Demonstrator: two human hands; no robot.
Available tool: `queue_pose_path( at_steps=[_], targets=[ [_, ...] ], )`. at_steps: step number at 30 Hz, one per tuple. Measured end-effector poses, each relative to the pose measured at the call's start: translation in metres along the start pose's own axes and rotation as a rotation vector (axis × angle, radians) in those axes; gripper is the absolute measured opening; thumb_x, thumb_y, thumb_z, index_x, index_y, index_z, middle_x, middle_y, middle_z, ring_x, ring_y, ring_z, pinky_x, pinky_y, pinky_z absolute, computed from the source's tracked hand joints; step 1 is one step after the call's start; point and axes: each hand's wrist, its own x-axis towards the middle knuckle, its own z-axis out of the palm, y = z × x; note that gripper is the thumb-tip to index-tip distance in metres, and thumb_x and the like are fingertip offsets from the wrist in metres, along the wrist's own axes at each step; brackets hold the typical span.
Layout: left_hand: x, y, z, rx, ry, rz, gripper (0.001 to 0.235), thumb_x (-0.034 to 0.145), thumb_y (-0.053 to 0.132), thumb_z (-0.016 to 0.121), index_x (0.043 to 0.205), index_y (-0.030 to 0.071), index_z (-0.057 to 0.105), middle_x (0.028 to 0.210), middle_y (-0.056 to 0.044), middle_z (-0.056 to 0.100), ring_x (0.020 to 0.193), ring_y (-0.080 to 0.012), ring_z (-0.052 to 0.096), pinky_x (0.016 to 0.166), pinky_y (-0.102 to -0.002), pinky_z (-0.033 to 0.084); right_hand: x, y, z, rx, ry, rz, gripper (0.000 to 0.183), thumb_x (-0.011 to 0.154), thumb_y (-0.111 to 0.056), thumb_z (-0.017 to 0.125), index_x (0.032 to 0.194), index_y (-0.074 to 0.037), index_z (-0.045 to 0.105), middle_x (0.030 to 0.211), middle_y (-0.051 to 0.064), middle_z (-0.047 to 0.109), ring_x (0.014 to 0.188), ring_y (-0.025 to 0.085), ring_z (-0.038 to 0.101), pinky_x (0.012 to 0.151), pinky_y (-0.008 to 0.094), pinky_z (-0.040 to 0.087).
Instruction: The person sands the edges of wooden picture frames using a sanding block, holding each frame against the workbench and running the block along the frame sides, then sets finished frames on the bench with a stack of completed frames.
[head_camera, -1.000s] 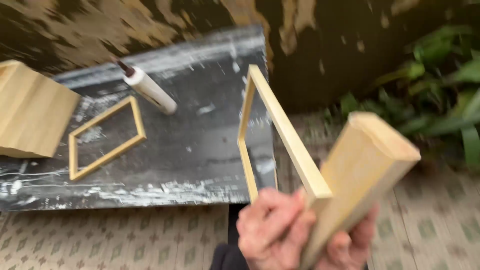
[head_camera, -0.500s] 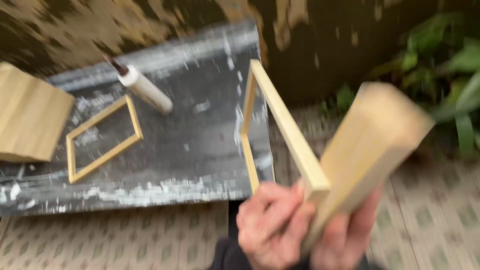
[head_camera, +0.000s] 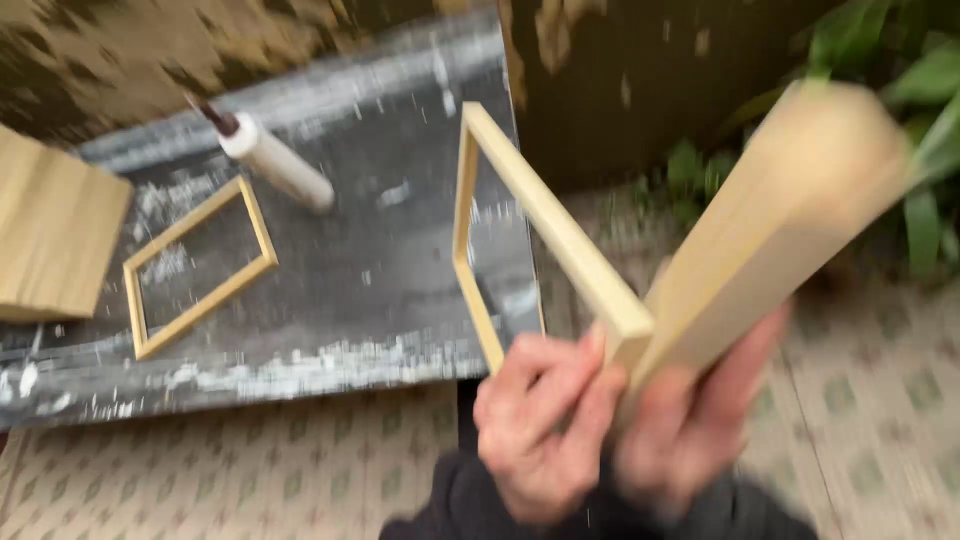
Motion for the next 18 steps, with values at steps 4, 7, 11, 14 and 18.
queue_pose_path(
  at_steps=[4, 7, 11, 14, 18],
  targets=[
    [-0.006, -0.004, 0.003, -0.094, 0.094, 0.025, 0.03, 0.09, -0.006, 0.079, 0.119, -0.001, 0.075, 0.092, -0.009, 0.071, 0.076, -0.0188, 0.074, 0.068, -0.031, 0.061, 0.017, 0.0, 0.0, -0.124, -0.113, -0.028, 0.056, 0.114, -0.012, 0.046, 0.163, 0.003, 0.023, 0.165, 0.019, 0.032, 0.148, 0.024, 0.04, 0.127, 0.032, 0.035],
    [-0.015, 0.003, -0.001, -0.025, -0.015, -0.063, 0.028, 0.092, -0.005, 0.08, 0.119, -0.001, 0.074, 0.091, -0.008, 0.067, 0.074, -0.0164, 0.068, 0.067, -0.029, 0.054, 0.027, -0.016, -0.022, -0.454, -0.22, -0.056, 0.047, 0.126, -0.002, 0.044, 0.167, 0.004, 0.022, 0.169, 0.019, 0.02, 0.159, 0.022, 0.023, 0.134, 0.029, 0.022],
    [-0.02, 0.002, -0.002, -0.088, 0.14, -0.028, 0.032, 0.084, -0.003, 0.083, 0.116, -0.002, 0.077, 0.083, -0.006, 0.067, 0.067, -0.0125, 0.061, 0.06, -0.026, 0.047, 0.044, -0.013, -0.036, -0.35, -0.176, -0.072, 0.05, 0.124, -0.008, 0.047, 0.167, 0.004, 0.026, 0.16, 0.018, 0.031, 0.145, 0.02, 0.033, 0.124, 0.028, 0.029],
    [-0.025, 0.0, -0.009, -0.204, 0.17, -0.027, 0.033, 0.086, -0.002, 0.085, 0.118, -0.003, 0.077, 0.086, -0.008, 0.067, 0.071, -0.0125, 0.06, 0.063, -0.026, 0.047, 0.04, 0.01, -0.044, -0.218, -0.183, -0.037, 0.052, 0.122, -0.012, 0.05, 0.167, 0.004, 0.029, 0.153, 0.017, 0.04, 0.134, 0.019, 0.04, 0.118, 0.026, 0.034],
    [-0.028, -0.004, -0.017, -0.31, 0.156, 0.004, 0.032, 0.094, 0.001, 0.085, 0.124, -0.004, 0.076, 0.095, -0.013, 0.071, 0.084, -0.017, 0.066, 0.078, -0.028, 0.055, 0.014, 0.028, -0.079, -0.197, -0.128, 0.054, 0.056, 0.119, -0.018, 0.053, 0.167, 0.003, 0.033, 0.143, 0.016, 0.051, 0.12, 0.017, 0.05, 0.109, 0.025, 0.04]
  ],
)
